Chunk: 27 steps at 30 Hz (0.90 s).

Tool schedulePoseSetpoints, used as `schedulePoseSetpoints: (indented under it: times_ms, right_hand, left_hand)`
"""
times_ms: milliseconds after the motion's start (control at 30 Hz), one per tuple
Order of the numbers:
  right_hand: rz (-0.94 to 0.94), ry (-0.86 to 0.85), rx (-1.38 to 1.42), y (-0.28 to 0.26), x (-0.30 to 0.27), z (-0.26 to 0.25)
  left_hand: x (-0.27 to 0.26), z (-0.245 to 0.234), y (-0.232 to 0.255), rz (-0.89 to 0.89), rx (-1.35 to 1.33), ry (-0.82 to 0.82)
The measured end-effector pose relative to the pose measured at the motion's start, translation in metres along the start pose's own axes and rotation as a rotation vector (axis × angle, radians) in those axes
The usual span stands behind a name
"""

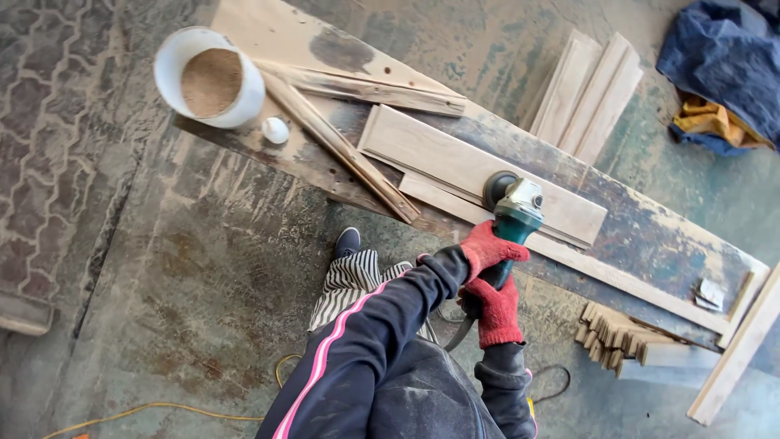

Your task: The recorder uses an angle grinder with a sanding attachment to sand wooden planks on a workbench.

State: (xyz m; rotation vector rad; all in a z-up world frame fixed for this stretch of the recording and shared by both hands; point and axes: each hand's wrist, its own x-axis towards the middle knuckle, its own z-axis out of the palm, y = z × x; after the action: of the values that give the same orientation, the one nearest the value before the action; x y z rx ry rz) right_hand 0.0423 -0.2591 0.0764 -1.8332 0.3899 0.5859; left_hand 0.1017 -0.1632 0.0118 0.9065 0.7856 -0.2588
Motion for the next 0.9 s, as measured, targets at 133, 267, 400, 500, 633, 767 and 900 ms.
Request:
schedulePoseSetpoints:
  times_ms: [133, 267, 400, 500, 633, 767, 900]
  right_hand:
    - [-0.007, 0.054, 0.008, 0.001, 0.000, -0.012]
    - [-0.007, 0.012, 0.016, -0.005, -0.001, 0.001]
    - [-0.024, -0.052, -0.064, -0.001, 0.004, 0.022]
    - [-0.036, -0.116, -0.129, -0.032, -0.024, 0.063]
    - [-0.048, -0.188, -0.204, -0.043, -0.042, 0.107]
    - [-0.103, -0.297, -0.505, -0.037, -0.038, 0.138]
    - [-0.128, -0.362, -0.600, -0.052, -0.038, 0.155]
  left_hand:
    - [-0.001, 0.015, -0.001, 0.000, 0.009, -0.029]
    - [-0.007, -0.007, 0.007, -0.004, -0.006, 0.014]
    - [0.023, -0.039, -0.013, 0.000, -0.207, 0.068]
    - [-0.022, -0.084, 0.016, 0.051, -0.263, 0.152]
    - [-0.033, -0.125, 0.021, 0.091, -0.375, 0.232]
    - [-0.044, -0.163, 0.027, 0.150, -0.427, 0.360]
    - [-0.047, -0.174, 0.037, 0.188, -0.463, 0.385]
